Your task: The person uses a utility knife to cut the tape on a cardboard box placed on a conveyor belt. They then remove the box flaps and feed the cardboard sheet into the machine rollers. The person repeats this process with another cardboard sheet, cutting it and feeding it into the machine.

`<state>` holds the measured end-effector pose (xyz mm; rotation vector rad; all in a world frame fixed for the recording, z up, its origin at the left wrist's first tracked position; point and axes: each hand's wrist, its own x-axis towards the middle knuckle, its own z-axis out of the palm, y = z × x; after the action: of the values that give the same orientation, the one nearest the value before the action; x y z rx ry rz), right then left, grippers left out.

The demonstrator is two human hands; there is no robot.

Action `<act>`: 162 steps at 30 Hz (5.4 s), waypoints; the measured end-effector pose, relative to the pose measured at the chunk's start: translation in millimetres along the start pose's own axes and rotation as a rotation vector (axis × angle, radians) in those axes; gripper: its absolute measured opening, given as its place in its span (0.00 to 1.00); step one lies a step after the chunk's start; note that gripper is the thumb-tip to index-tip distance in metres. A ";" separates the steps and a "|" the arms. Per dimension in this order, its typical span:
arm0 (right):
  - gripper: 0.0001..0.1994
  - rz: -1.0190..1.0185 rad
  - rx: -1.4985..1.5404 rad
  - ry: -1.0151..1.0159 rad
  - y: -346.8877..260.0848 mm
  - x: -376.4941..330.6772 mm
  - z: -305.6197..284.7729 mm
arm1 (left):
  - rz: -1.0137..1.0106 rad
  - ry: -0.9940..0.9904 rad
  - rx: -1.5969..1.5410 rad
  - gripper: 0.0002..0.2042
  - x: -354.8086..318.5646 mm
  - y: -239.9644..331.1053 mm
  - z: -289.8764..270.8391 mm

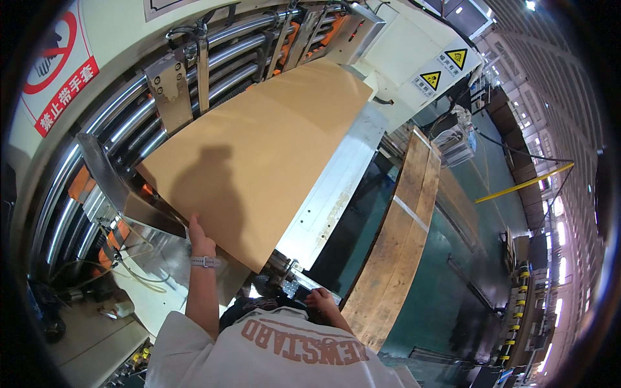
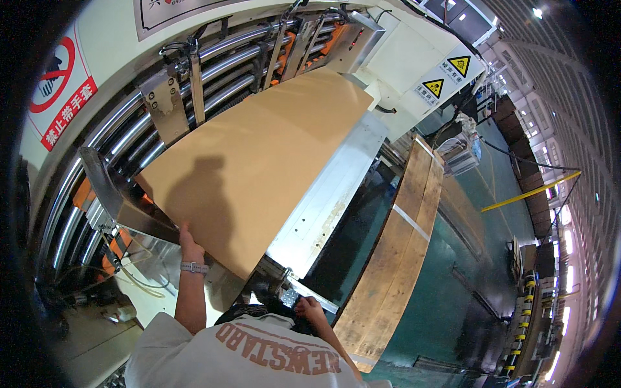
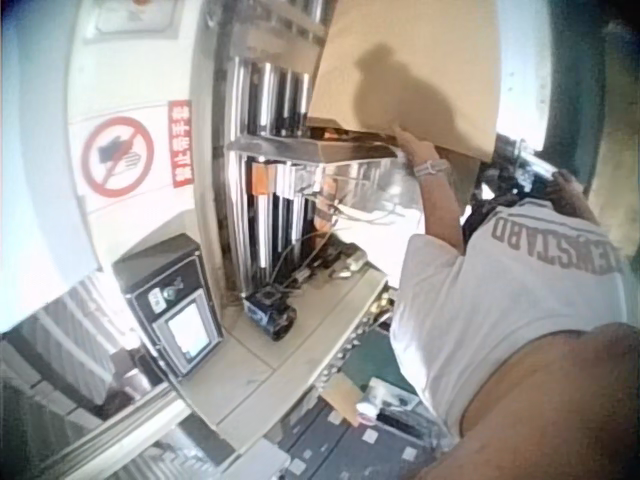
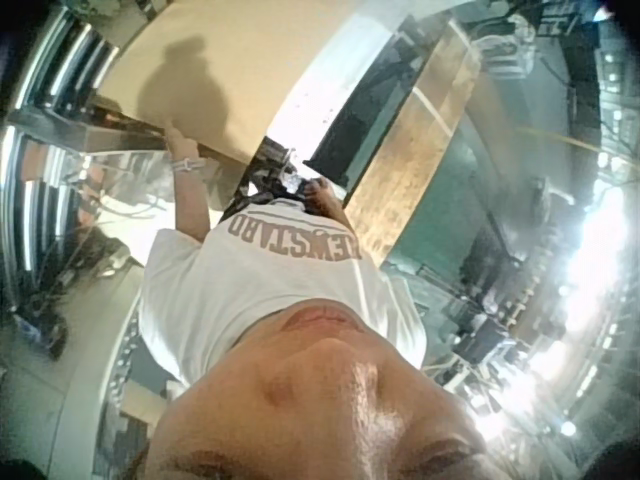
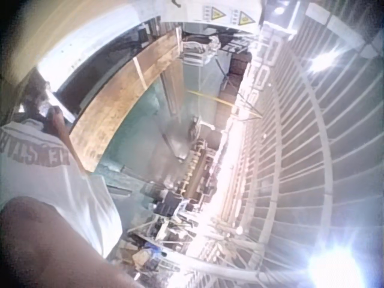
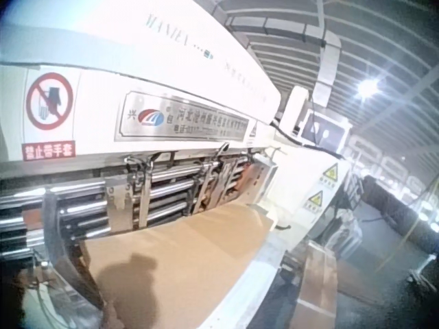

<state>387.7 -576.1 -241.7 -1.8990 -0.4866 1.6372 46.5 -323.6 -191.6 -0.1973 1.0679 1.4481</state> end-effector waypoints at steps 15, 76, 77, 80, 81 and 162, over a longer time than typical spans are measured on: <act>0.14 0.030 -0.017 0.013 3.2 2.1 -0.4 | -0.083 -0.064 0.009 0.17 51.8 -3.3 -54.9; 0.39 0.374 0.366 -0.617 -122.2 98.6 174.2 | -0.140 -0.102 0.048 0.19 57.4 3.8 -51.1; 0.39 0.360 0.379 -0.619 -119.4 101.1 174.0 | -0.136 -0.105 0.043 0.19 57.3 2.9 -50.7; 0.39 0.350 0.368 -0.602 -120.3 98.1 174.9 | -0.123 -0.117 0.045 0.19 61.6 2.4 -55.7; 0.39 0.356 0.358 -0.591 -122.9 96.4 175.4 | -0.127 -0.131 0.048 0.19 64.0 2.4 -57.1; 0.43 0.285 0.449 -0.495 -71.6 137.5 191.2 | -0.264 -0.002 0.206 0.28 95.2 -10.2 -98.1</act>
<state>232.3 -400.7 -316.9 -1.2722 -0.0175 2.1966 -11.6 -326.9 -315.7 -0.1817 1.1359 1.0946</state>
